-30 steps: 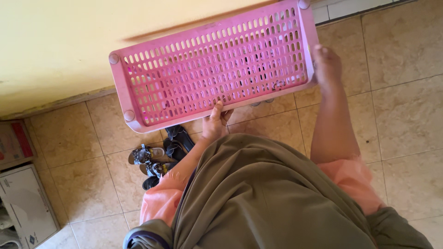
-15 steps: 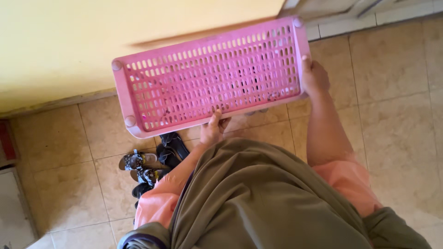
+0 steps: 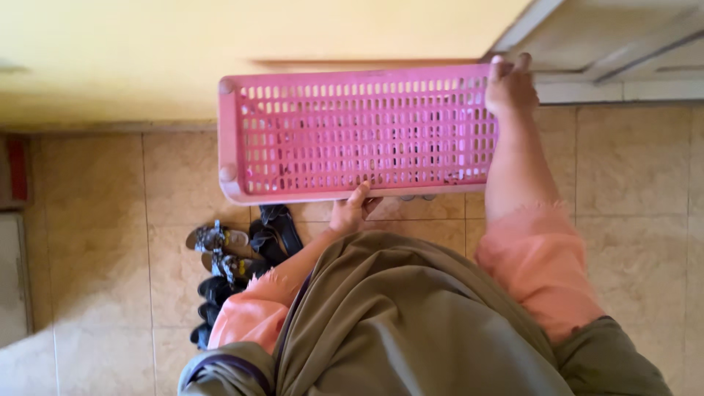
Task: The person assembles a pink plastic shoe rack by inserting support rods and stacking the trays. They then pick up various pairs of shoes from the floor and place them onto the rack shelves.
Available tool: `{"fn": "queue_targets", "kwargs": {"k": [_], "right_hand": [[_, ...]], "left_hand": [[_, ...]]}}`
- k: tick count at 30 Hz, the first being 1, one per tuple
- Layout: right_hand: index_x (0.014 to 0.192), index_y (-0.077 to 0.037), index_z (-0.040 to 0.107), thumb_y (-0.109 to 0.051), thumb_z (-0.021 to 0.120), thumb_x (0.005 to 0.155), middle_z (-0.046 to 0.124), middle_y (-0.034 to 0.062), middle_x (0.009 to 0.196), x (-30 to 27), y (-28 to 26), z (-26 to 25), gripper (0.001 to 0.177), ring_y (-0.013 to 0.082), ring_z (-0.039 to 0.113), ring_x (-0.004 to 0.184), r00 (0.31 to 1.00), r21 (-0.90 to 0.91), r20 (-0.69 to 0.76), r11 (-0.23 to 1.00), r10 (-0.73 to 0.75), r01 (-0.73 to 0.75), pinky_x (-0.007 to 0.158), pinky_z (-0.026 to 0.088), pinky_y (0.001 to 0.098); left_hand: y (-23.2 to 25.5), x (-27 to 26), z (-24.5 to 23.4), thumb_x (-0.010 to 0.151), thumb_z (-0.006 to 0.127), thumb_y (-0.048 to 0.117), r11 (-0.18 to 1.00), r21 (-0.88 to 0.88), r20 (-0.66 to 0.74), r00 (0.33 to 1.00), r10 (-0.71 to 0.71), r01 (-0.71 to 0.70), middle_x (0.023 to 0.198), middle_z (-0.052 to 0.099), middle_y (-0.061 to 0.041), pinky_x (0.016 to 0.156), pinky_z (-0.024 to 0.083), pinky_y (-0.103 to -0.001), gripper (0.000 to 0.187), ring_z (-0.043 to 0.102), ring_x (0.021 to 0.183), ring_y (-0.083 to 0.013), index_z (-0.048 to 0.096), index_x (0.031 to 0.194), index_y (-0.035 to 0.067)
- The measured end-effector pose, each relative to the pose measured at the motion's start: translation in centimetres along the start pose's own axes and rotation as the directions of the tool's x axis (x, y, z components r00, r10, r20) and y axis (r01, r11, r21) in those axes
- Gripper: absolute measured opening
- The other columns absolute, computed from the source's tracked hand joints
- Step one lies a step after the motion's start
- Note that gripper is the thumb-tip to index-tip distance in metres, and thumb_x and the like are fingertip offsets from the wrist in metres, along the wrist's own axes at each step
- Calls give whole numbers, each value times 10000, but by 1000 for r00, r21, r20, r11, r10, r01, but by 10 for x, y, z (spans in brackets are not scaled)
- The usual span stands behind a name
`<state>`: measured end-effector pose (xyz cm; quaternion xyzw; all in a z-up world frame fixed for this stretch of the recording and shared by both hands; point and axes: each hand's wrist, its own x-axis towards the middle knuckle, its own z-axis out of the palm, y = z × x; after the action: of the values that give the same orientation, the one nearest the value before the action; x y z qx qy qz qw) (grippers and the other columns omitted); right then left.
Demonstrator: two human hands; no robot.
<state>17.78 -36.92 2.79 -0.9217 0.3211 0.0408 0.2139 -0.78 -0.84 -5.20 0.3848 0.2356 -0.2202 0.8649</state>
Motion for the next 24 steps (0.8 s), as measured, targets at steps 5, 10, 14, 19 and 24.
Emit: {"fn": "queue_targets", "kwargs": {"k": [5, 10, 14, 19, 24], "right_hand": [[1592, -128, 166, -609, 381, 1098, 270, 305, 1542, 5, 0, 1, 722, 489, 362, 1396, 996, -55, 23, 995, 80, -79, 1075, 394, 648], [1559, -42, 191, -198, 801, 887, 69, 415, 1490, -30, -9, 10, 921, 506, 241, 1415, 923, 152, -234, 926, -305, 345, 1130, 263, 652], [1400, -86, 423, -37, 760, 764, 454, 140, 1247, -173, -50, 45, 721, 257, 475, 1227, 314, 534, -94, 219, -945, 817, 1087, 429, 457], [1273, -87, 656, -60, 780, 680, 556, 151, 1084, -272, -78, 67, 607, 346, 533, 1028, 256, 59, 82, 261, -963, 963, 895, 459, 486], [1102, -103, 690, -16, 742, 746, 564, 102, 933, -273, -76, 82, 370, 325, 577, 889, 330, 105, -39, 325, -943, 940, 773, 480, 456]], "left_hand": [[-8, 12, -3, 949, 679, 158, 999, -25, 13, 999, -34, 34, 1217, 645, -98, 936, 618, -446, 389, 667, 1103, -247, 529, 1297, 67], [-15, 18, -7, 964, 667, 213, 991, 105, 7, 996, -88, 87, 1226, 628, -73, 868, 612, -438, 393, 659, 1067, -213, 530, 1314, 98], [-40, 38, -34, 1008, 687, 318, 919, 389, 23, 996, -82, 67, 1253, 677, -131, 811, 583, -380, 452, 677, 1036, -209, 624, 1333, 10], [-68, 67, -79, 1024, 658, 329, 788, 548, 334, 937, 102, -280, 1352, 628, -154, 971, 534, -397, 541, 600, 1217, -235, 514, 1465, 50], [-21, 25, -92, 891, 744, 244, 780, 621, 210, 975, -68, -79, 1379, 578, -177, 1014, 497, -407, 668, 561, 1254, -272, 448, 1465, 74]]}}
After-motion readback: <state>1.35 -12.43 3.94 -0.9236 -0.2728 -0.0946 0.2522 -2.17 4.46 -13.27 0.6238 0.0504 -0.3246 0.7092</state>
